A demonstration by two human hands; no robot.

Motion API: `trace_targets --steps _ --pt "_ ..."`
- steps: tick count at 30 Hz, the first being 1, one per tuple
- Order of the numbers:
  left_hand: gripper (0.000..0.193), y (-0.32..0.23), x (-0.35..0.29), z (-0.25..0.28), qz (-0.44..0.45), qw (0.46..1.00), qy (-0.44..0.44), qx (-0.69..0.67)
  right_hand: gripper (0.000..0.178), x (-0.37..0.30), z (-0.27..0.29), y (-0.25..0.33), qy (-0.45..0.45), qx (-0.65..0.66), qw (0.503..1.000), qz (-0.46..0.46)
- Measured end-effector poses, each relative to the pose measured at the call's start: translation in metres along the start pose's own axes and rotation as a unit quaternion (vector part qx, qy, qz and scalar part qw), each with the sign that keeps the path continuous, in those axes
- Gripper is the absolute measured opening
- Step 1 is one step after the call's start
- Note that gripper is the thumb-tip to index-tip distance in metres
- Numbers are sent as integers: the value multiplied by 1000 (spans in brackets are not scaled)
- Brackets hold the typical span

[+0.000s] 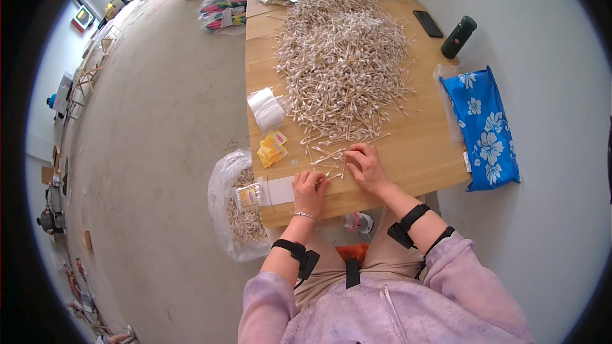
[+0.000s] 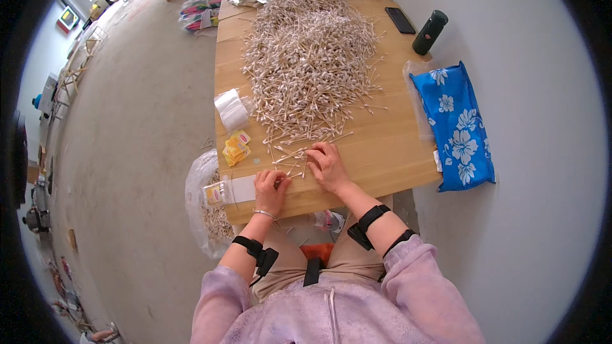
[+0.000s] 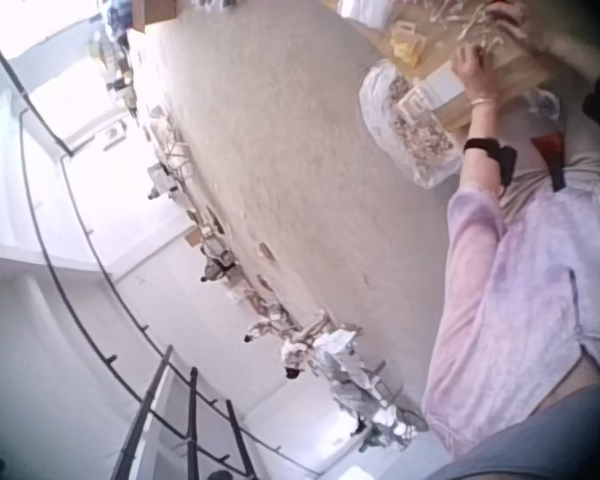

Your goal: Counting and sorting cotton swabs on a table and placing them into small plastic bags.

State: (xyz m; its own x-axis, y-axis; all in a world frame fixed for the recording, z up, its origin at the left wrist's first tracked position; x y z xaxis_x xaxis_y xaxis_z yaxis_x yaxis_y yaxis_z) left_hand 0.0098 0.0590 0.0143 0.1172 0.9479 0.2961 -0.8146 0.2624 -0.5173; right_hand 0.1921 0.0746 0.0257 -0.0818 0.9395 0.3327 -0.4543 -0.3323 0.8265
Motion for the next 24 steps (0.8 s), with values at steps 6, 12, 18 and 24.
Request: trace_targets --steps 6,12,18,24 --pt "15 3 0 -4 -3 1000 10 1 32 -1 -3 -4 0 -3 1000 -8" --pt "12 5 -2 -2 -7 1000 3 7 35 1 -9 8 12 -48 999 1" --pt "12 2 -3 -1 -10 1000 -9 2 32 10 -27 28 32 -138 988 68" --pt "12 1 -1 -2 -5 1000 7 -5 19 15 -6 -8 -45 -171 984 -13"
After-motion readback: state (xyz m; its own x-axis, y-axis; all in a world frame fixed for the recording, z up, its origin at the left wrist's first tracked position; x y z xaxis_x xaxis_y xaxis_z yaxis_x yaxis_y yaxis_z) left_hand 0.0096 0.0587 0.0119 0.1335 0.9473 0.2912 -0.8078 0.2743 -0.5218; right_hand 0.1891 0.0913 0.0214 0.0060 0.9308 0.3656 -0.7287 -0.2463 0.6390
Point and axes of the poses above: each hand's wrist, its own x-axis towards the middle knuckle, its own z-axis out of the back of the hand, y = z × x, the point moved 6 cm from there along x, towards the middle knuckle, and after that the axes turned 15 degrees about x, right-handed, at the moved point
